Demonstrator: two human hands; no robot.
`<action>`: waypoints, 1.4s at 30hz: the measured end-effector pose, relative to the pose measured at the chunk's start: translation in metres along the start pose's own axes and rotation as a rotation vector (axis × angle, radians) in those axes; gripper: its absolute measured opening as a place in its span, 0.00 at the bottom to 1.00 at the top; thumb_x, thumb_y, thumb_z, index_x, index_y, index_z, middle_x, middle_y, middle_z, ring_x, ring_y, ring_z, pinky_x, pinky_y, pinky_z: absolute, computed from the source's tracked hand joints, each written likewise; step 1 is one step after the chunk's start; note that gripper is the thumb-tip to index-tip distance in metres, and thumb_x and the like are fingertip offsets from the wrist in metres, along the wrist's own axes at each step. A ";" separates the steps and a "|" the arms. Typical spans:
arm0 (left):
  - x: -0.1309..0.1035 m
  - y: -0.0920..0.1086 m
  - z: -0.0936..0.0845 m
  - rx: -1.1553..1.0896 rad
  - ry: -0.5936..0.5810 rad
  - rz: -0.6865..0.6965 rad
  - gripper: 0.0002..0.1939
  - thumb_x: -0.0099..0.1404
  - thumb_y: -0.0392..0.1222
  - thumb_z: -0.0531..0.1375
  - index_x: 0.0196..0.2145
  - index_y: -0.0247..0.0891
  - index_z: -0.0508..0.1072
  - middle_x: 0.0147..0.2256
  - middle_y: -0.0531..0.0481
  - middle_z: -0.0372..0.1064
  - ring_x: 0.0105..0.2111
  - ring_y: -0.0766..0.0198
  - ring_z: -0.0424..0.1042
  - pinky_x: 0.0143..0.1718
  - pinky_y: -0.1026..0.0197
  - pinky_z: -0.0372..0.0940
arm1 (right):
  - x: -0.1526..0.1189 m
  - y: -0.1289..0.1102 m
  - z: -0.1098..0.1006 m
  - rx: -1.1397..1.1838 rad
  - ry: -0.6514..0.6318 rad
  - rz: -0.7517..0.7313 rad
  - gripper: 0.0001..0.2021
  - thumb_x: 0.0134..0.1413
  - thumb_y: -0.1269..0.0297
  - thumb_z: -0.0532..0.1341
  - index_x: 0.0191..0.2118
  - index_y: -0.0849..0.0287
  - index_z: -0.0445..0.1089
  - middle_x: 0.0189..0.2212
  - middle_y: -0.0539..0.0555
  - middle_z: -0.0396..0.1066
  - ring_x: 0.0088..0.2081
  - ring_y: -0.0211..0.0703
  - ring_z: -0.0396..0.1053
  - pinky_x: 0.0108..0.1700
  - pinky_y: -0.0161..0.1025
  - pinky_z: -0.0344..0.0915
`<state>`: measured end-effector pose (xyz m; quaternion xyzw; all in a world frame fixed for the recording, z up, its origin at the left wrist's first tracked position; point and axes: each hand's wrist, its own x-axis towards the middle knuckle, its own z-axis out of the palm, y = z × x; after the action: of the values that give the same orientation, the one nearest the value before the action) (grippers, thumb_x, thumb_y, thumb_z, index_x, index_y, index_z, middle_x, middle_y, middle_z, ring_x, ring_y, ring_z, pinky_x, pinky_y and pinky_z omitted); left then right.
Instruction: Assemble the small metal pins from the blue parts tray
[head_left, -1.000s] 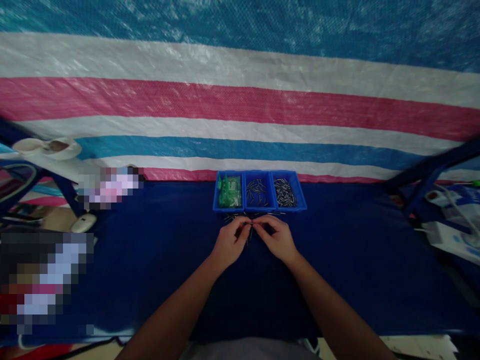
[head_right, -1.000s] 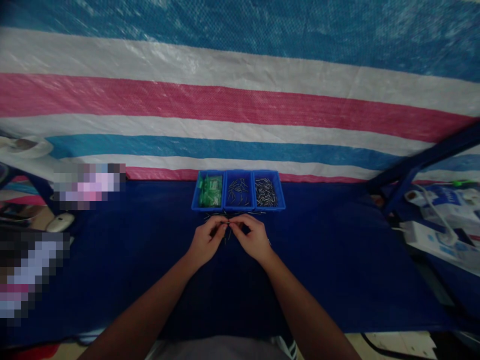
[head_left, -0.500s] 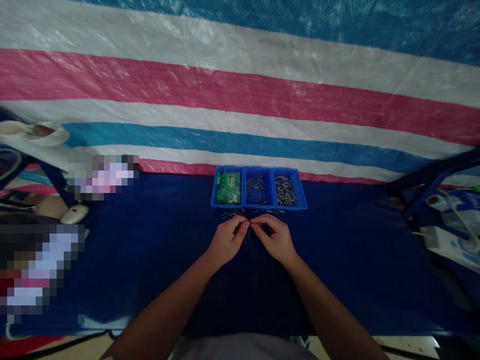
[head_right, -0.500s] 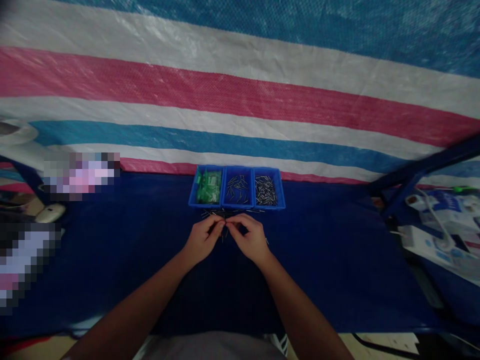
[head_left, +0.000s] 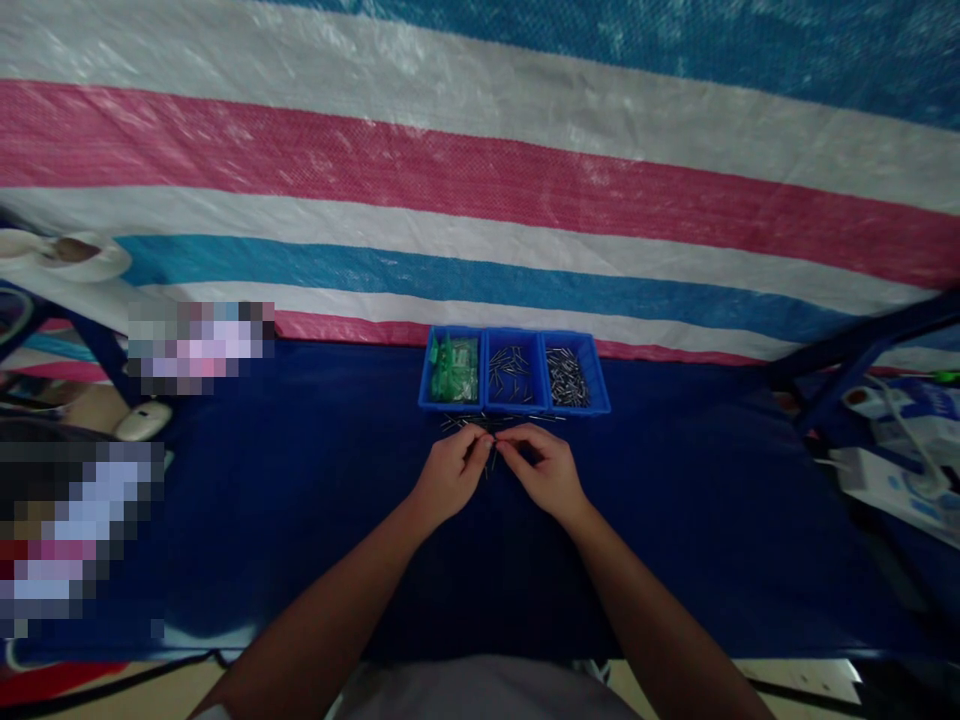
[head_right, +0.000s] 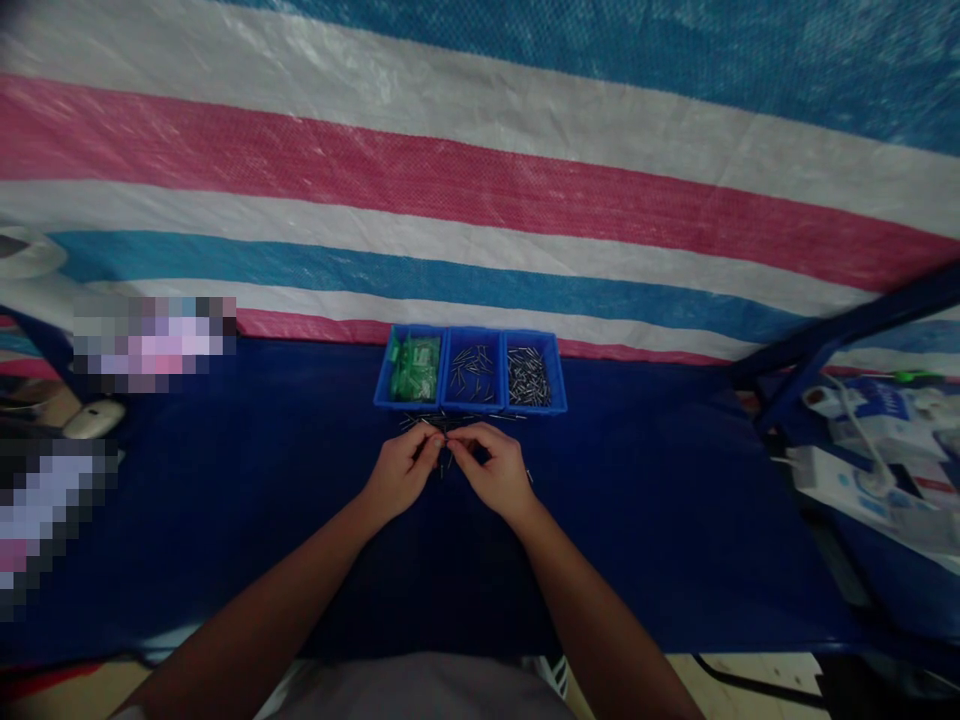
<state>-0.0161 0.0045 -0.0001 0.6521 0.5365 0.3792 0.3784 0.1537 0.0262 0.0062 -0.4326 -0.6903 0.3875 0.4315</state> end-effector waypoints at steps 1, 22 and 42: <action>0.000 0.000 0.000 -0.009 0.003 -0.001 0.15 0.72 0.48 0.51 0.34 0.37 0.70 0.24 0.55 0.66 0.24 0.70 0.65 0.27 0.67 0.58 | 0.000 0.000 0.000 -0.005 0.000 -0.002 0.05 0.55 0.66 0.64 0.38 0.55 0.77 0.31 0.52 0.75 0.31 0.39 0.73 0.35 0.37 0.69; 0.001 -0.003 0.000 -0.092 -0.038 -0.012 0.14 0.71 0.49 0.53 0.36 0.37 0.70 0.25 0.55 0.66 0.23 0.70 0.64 0.26 0.67 0.58 | 0.003 0.003 0.001 -0.007 0.011 0.021 0.05 0.55 0.64 0.65 0.37 0.56 0.77 0.31 0.53 0.76 0.32 0.40 0.74 0.35 0.37 0.70; -0.001 0.000 -0.001 -0.014 -0.028 0.019 0.21 0.73 0.49 0.48 0.27 0.36 0.67 0.21 0.55 0.65 0.22 0.69 0.66 0.28 0.66 0.59 | 0.002 0.011 0.001 0.296 0.099 0.295 0.11 0.51 0.55 0.67 0.36 0.57 0.76 0.24 0.50 0.74 0.23 0.36 0.69 0.27 0.35 0.68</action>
<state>-0.0165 0.0035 0.0004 0.6597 0.5221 0.3776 0.3868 0.1549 0.0314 -0.0038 -0.4795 -0.5331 0.5219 0.4621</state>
